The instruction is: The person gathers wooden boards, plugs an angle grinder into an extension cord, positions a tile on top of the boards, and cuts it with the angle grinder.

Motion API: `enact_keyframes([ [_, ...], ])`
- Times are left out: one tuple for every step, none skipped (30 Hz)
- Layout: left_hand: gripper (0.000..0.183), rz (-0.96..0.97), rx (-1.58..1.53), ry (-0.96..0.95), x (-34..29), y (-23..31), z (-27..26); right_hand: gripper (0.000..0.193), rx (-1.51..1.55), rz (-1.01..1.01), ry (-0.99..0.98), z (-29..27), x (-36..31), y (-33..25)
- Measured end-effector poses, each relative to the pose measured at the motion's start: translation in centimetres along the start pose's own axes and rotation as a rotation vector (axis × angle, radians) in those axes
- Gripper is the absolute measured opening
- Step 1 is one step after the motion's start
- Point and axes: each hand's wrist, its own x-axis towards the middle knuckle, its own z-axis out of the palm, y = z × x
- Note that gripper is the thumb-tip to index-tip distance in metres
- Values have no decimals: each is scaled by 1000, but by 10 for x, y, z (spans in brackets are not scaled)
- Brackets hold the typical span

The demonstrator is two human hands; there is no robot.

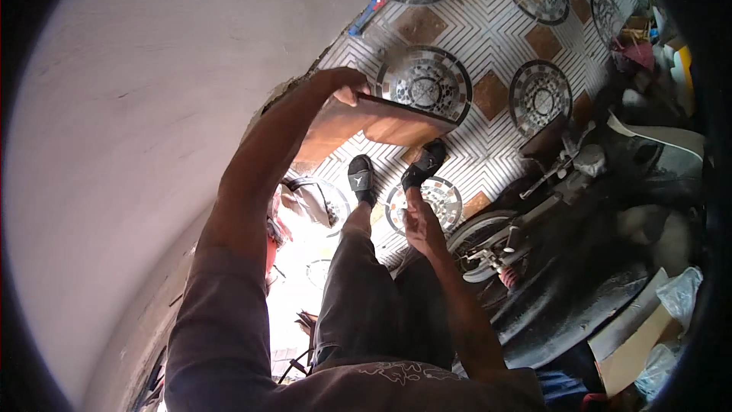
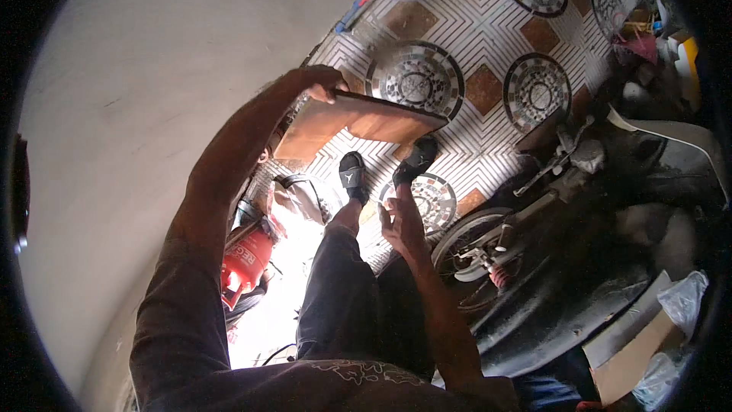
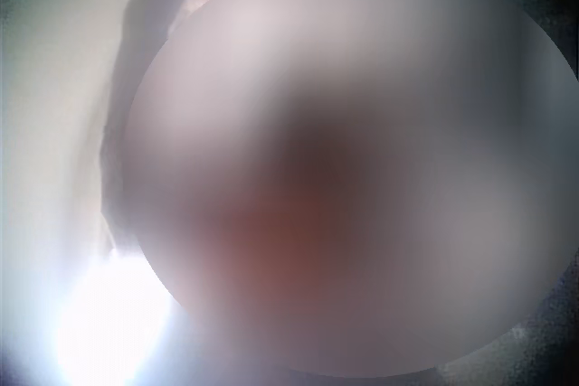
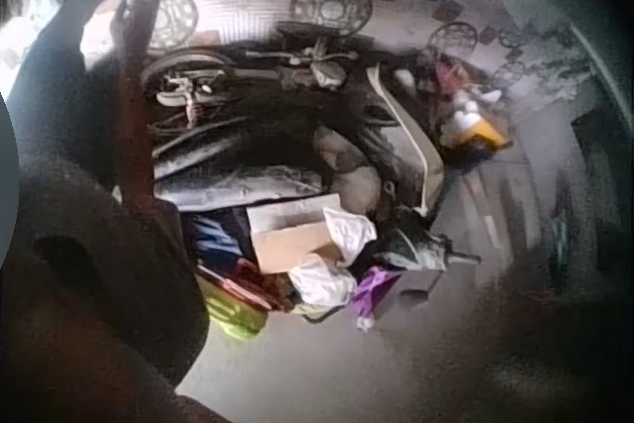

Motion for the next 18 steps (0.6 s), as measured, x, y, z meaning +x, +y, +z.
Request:
enact_keyframes([
  [43, 64, 89, -1, 11, -18, 4, 28, -47, -18, 6, 18, -6, 24],
  [44, 52, 81, -46, 28, -20, 2, 28, -81, -9, 26, 23, -9, 41],
  [44, 42, 74, -90, 45, -22, 0, 27, -115, 4, 43, 28, -13, 57],
  [44, 40, 77, -101, 49, -36, 5, 26, -12, -14, 79, 37, -11, 58],
  [44, -4, 54, -107, 30, -62, 16, 26, -62, -99, 51, 39, 0, 24],
  [44, -23, 35, -102, 21, -85, 21, 25, -129, -176, 44, 30, 11, -14],
  [45, 37, 64, -16, 22, -107, 24, 25, -125, -174, 52, 33, 17, -9],
  [45, 15, 7, -5, 33, -112, 26, 25, -87, -139, 53, 34, 19, 5],
  [44, -7, -52, 6, 45, -117, 28, 25, -49, -105, 55, 34, 21, 19],
  [44, -7, -46, 0, 51, -131, 32, 25, -228, -295, 63, 44, 24, 44],
  [46, -88, -14, -24, 53, -150, 42, 25, -213, -299, 58, 51, 29, 41],
  [48, -167, 17, -47, 53, -169, 54, 25, -124, -180, 49, 55, 32, 39],
  [48, -174, 16, -56, 54, -187, 70, 25, -39, -55, 40, 56, 35, 34],
  [50, -205, 13, -2, 57, -200, 82, 28, -118, 4, -38, 56, 38, 35],
  [52, -236, 10, 52, 60, -214, 90, 28, -113, 4, -36, 61, 43, 40],
  [54, -237, -14, -23, 73, -220, 95, 27, -42, 56, -58, 64, 43, 48],
  [54, -246, -6, -32, 66, -236, 103, 26, 49, 86, -86, 71, 47, 46],
  [48, -259, -79, 29, 53, -250, 112, 26, 65, 79, -86, 77, 51, 43],
])
